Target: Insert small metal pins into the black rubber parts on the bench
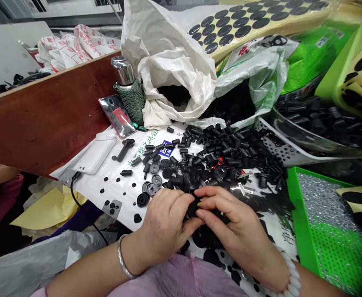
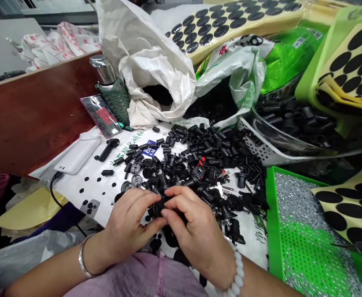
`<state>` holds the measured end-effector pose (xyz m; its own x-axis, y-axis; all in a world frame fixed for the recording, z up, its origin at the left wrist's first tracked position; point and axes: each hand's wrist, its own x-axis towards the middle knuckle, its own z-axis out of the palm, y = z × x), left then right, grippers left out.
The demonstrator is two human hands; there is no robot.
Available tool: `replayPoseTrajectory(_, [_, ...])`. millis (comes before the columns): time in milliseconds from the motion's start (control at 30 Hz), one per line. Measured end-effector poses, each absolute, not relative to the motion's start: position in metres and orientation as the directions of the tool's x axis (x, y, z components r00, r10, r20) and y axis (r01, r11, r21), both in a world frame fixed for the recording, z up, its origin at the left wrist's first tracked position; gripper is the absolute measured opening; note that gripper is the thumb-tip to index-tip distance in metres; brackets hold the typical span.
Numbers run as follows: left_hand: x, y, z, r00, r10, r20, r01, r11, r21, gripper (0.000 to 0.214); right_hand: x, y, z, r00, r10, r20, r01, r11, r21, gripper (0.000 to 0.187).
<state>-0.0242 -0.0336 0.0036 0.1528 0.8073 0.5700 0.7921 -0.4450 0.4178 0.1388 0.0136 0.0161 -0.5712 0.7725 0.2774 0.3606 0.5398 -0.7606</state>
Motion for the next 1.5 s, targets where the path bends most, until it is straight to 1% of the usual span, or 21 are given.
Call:
replayPoseTrajectory(67, [-0.028, -0.036, 0.006, 0.150, 0.838, 0.524, 0.710, -0.460, 0.533, 0.031, 0.141, 0.015, 0.018, -0.588, 0.763, 0.268, 0.329, 0.528, -0.783, 0.007])
replayPoseTrajectory(133, [-0.033, -0.038, 0.010, 0.112, 0.882, 0.458, 0.563, -0.436, 0.702, 0.039, 0.144, 0.016, 0.022, -0.606, 0.734, 0.306, 0.289, 0.562, -0.775, 0.008])
replayPoseTrajectory(200, [-0.038, -0.038, 0.013, 0.045, 0.947, 0.318, 0.347, -0.314, 0.884, 0.039, 0.147, 0.017, 0.027, -0.623, 0.696, 0.358, 0.257, 0.614, -0.746, 0.011])
replayPoseTrajectory(233, [-0.039, -0.037, 0.013, 0.047, 0.978, 0.205, 0.208, -0.211, 0.955, 0.036, 0.148, 0.017, 0.030, -0.634, 0.675, 0.377, 0.245, 0.638, -0.730, 0.011])
replayPoseTrajectory(267, [-0.040, -0.036, 0.013, 0.093, 0.993, 0.076, 0.056, -0.081, 0.995, 0.034, 0.148, 0.018, 0.031, -0.643, 0.656, 0.394, 0.234, 0.659, -0.715, 0.012])
replayPoseTrajectory(300, [-0.040, -0.034, 0.012, 0.177, 0.983, -0.047, -0.092, 0.064, 0.994, 0.034, 0.148, 0.017, 0.033, -0.651, 0.639, 0.410, 0.223, 0.677, -0.701, 0.012])
replayPoseTrajectory(333, [-0.040, -0.033, 0.010, 0.275, 0.951, -0.141, -0.217, 0.205, 0.955, 0.035, 0.148, 0.017, 0.033, -0.657, 0.624, 0.422, 0.215, 0.692, -0.689, 0.013])
replayPoseTrajectory(400, [-0.038, -0.030, 0.007, 0.398, 0.886, -0.238, -0.394, 0.399, 0.828, 0.039, 0.147, 0.015, 0.034, -0.661, 0.607, 0.442, 0.204, 0.711, -0.673, 0.013])
replayPoseTrajectory(467, [-0.035, -0.029, 0.004, 0.412, 0.867, -0.281, -0.495, 0.472, 0.730, 0.043, 0.146, 0.013, 0.033, -0.651, 0.611, 0.451, 0.212, 0.717, -0.664, 0.014])
replayPoseTrajectory(533, [-0.031, -0.030, 0.002, 0.397, 0.869, -0.296, -0.537, 0.482, 0.693, 0.044, 0.146, 0.009, 0.033, -0.634, 0.631, 0.447, 0.232, 0.706, -0.669, 0.014])
replayPoseTrajectory(600, [-0.028, -0.032, -0.001, 0.373, 0.883, -0.286, -0.547, 0.458, 0.701, 0.044, 0.146, 0.005, 0.032, -0.607, 0.666, 0.435, 0.256, 0.681, -0.686, 0.014])
replayPoseTrajectory(700, [-0.025, -0.035, -0.006, 0.317, 0.916, -0.247, -0.526, 0.387, 0.757, 0.044, 0.145, 0.001, 0.031, -0.566, 0.709, 0.420, 0.276, 0.644, -0.714, 0.012])
replayPoseTrajectory(800, [-0.023, -0.037, -0.010, 0.272, 0.940, -0.206, -0.511, 0.323, 0.797, 0.042, 0.144, 0.000, 0.029, -0.548, 0.722, 0.422, 0.284, 0.636, -0.718, 0.013])
replayPoseTrajectory(967, [-0.020, -0.036, -0.009, 0.257, 0.944, -0.207, -0.544, 0.318, 0.777, 0.039, 0.143, 0.002, 0.026, -0.558, 0.736, 0.385, 0.253, 0.592, -0.765, 0.014])
replayPoseTrajectory(1100, [-0.020, -0.035, -0.008, 0.268, 0.947, -0.179, -0.487, 0.293, 0.823, 0.036, 0.145, 0.006, 0.024, -0.566, 0.746, 0.351, 0.222, 0.548, -0.807, 0.013])
replayPoseTrajectory(1200, [-0.026, -0.036, -0.007, 0.246, 0.966, -0.079, -0.328, 0.160, 0.931, 0.037, 0.149, 0.009, 0.024, -0.566, 0.740, 0.364, 0.234, 0.567, -0.790, 0.012])
replayPoseTrajectory(1267, [-0.033, -0.036, -0.003, 0.249, 0.968, -0.013, -0.121, 0.045, 0.992, 0.040, 0.151, 0.010, 0.025, -0.568, 0.737, 0.366, 0.251, 0.579, -0.776, 0.012])
replayPoseTrajectory(1300, [-0.036, -0.036, -0.001, 0.252, 0.967, 0.018, -0.002, -0.018, 1.000, 0.039, 0.152, 0.010, 0.025, -0.571, 0.733, 0.370, 0.254, 0.586, -0.769, 0.012])
replayPoseTrajectory(1367, [-0.041, -0.035, 0.002, 0.262, 0.961, 0.089, 0.212, -0.147, 0.966, 0.031, 0.153, 0.011, 0.025, -0.587, 0.715, 0.380, 0.248, 0.606, -0.756, 0.011])
replayPoseTrajectory(1400, [-0.042, -0.034, 0.003, 0.270, 0.954, 0.128, 0.288, -0.207, 0.935, 0.026, 0.153, 0.010, 0.025, -0.598, 0.704, 0.384, 0.243, 0.616, -0.750, 0.011])
replayPoseTrajectory(1500, [-0.041, -0.033, 0.003, 0.301, 0.933, 0.198, 0.397, -0.312, 0.863, 0.018, 0.150, 0.008, 0.021, -0.614, 0.687, 0.388, 0.247, 0.634, -0.733, 0.010])
